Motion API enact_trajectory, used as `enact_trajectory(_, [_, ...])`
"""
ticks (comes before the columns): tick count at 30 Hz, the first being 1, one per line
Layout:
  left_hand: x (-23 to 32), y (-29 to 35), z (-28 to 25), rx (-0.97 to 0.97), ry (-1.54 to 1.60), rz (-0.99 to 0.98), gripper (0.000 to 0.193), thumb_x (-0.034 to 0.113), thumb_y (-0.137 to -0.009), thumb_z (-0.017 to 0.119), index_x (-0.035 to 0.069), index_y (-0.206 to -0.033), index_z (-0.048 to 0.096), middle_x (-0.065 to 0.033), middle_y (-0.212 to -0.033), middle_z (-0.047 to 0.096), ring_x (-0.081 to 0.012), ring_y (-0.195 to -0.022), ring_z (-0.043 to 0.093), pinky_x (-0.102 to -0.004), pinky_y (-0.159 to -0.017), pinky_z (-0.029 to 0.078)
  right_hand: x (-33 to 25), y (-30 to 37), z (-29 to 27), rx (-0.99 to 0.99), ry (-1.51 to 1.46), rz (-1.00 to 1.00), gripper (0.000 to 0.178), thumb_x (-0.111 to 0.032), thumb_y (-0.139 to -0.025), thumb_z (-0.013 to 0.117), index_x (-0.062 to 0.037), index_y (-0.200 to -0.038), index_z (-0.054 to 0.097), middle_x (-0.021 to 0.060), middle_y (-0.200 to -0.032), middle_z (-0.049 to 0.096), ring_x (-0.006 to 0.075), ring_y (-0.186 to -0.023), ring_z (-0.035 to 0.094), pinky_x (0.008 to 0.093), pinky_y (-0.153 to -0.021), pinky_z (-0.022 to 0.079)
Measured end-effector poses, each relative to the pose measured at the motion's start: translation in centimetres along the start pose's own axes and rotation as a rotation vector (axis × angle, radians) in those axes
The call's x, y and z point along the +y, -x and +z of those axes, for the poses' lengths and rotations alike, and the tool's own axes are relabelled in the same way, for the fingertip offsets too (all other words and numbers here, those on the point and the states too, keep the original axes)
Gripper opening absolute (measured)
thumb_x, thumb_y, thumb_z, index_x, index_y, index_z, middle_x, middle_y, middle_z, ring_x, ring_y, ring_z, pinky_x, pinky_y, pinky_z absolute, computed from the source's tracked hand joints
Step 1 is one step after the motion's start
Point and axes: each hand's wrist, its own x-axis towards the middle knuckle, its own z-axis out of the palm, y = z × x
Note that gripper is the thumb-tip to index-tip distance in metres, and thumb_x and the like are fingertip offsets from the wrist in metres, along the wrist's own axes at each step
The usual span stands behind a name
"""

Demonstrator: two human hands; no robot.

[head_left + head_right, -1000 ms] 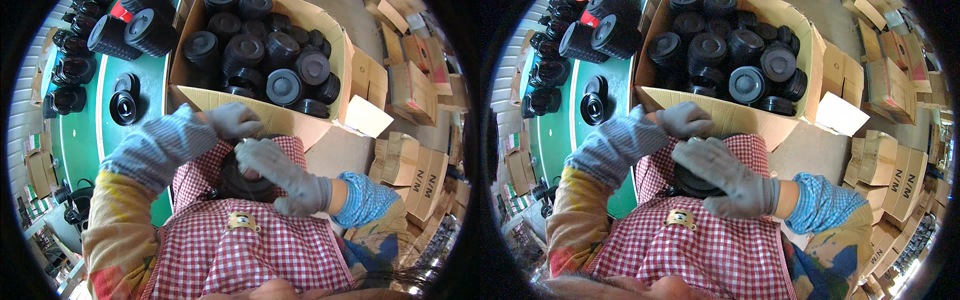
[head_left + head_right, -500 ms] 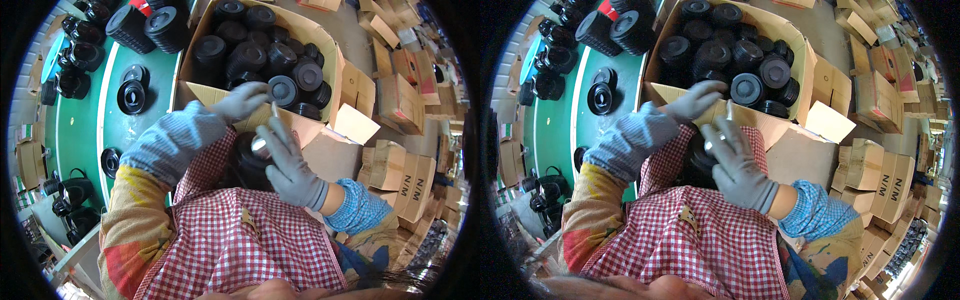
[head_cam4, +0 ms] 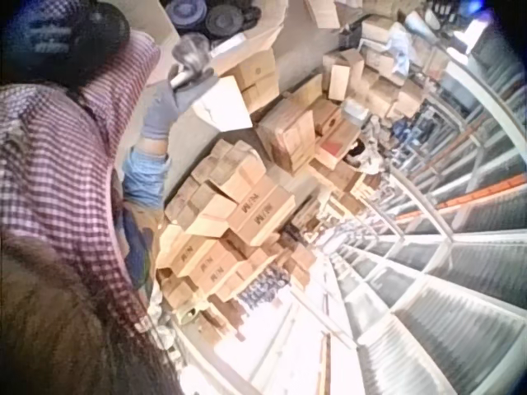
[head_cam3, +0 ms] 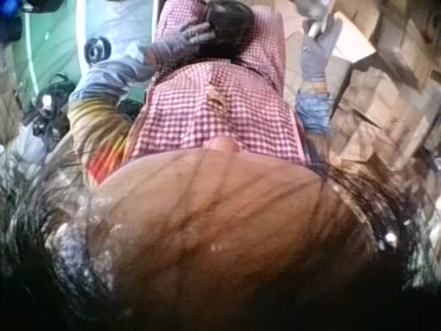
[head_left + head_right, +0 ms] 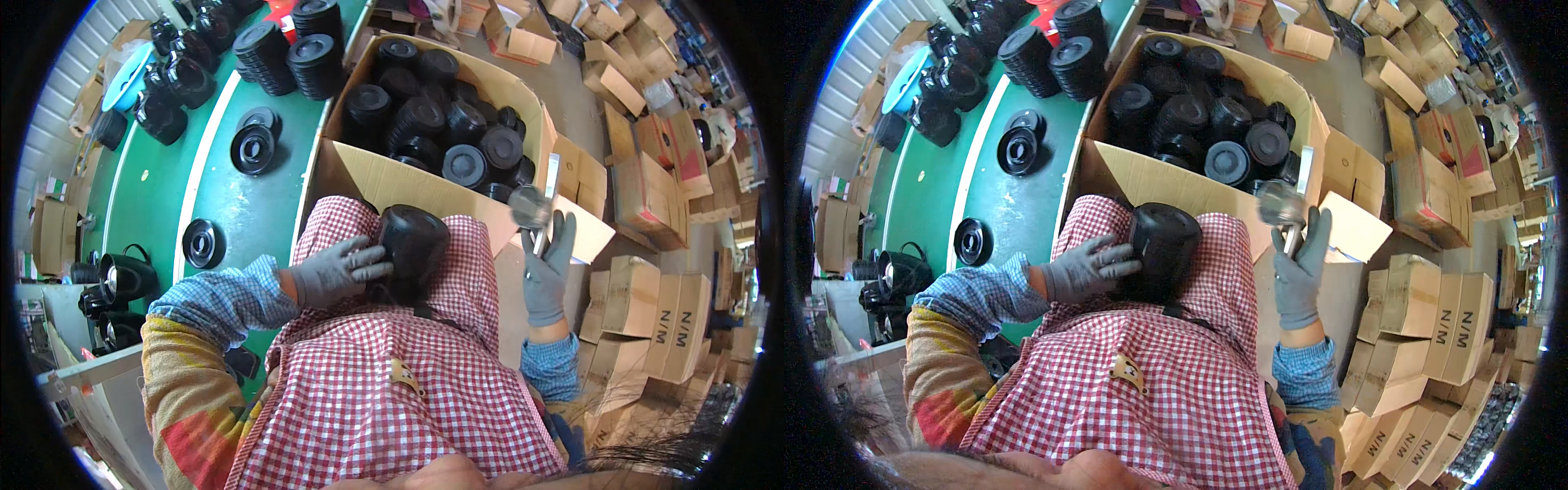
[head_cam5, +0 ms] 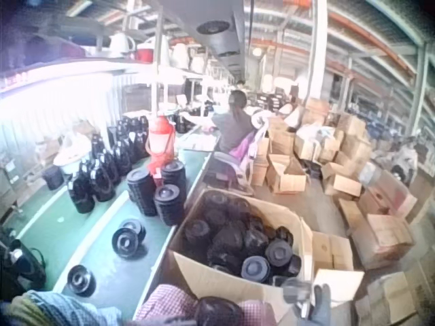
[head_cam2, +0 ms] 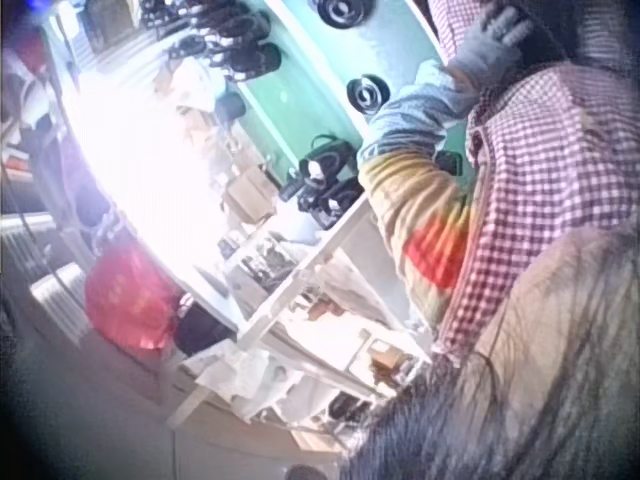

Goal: The person assembles black kettles by inserting a metal rod into the base and securing a lid. They repeatedly pick up kettles from a cardboard box, insert the rod, place the lid, and set the finished units on a green table.

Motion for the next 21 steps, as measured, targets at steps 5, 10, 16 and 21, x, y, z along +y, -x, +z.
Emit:
enact_trajectory(5, [-3.6,3.4,-7.7,0.186,0.454,-0.429,0.035,0.017,-0.073,0.082,0.006,-0.104,0.070,-0.0221,-0.155,0.042,-0.0372,-0.130,0.052,-0.0471,-0.104,0.046,3.7,1.1,-2.3,0.078,-0.165,0.319,0.067,0.008,-0.071,0.050,-0.0057,-0.137,0.050,0.0074,-0.111,0.062,0.0171,-0.095,0.063,0.0269,-0.076,0.057])
enact_trajectory(10, [-8.5,13.5,-10.2,1.142,1.351,-0.920,0.059,0.016,-0.086,0.079,0.004,-0.138,0.054,-0.0072,-0.137,0.058,-0.0223,-0.120,0.060,-0.0372,-0.100,0.049,8.6,0.0,-0.9,0.111,-0.016,0.348,0.059,0.006,-0.066,0.052,-0.0051,-0.123,0.054,0.0090,-0.091,0.063,0.0211,-0.065,0.064,0.0296,-0.055,0.055])
enact_trajectory(16, [-22.4,23.1,-7.6,1.714,1.162,-1.173,0.039,0.028,-0.100,0.068,0.004,-0.127,0.054,-0.0073,-0.121,0.062,-0.0198,-0.107,0.063,-0.0374,-0.091,0.056,6.7,-0.8,3.3,0.103,0.110,0.364,0.057,0.007,-0.064,0.052,-0.0016,-0.120,0.055,0.0111,-0.091,0.064,0.0226,-0.068,0.066,0.0274,-0.055,0.053])
enact_trajectory(21, [-33.5,25.1,-2.8,2.048,1.002,-1.417,0.028,0.029,-0.095,0.074,0.010,-0.109,0.058,-0.0037,-0.104,0.062,-0.0184,-0.090,0.060,-0.0315,-0.073,0.057,7.7,-1.2,1.8,0.124,0.163,0.444,0.067,0.007,-0.064,0.051,-0.0024,-0.130,0.052,0.0110,-0.093,0.065,0.0229,-0.069,0.067,0.0286,-0.057,0.056])
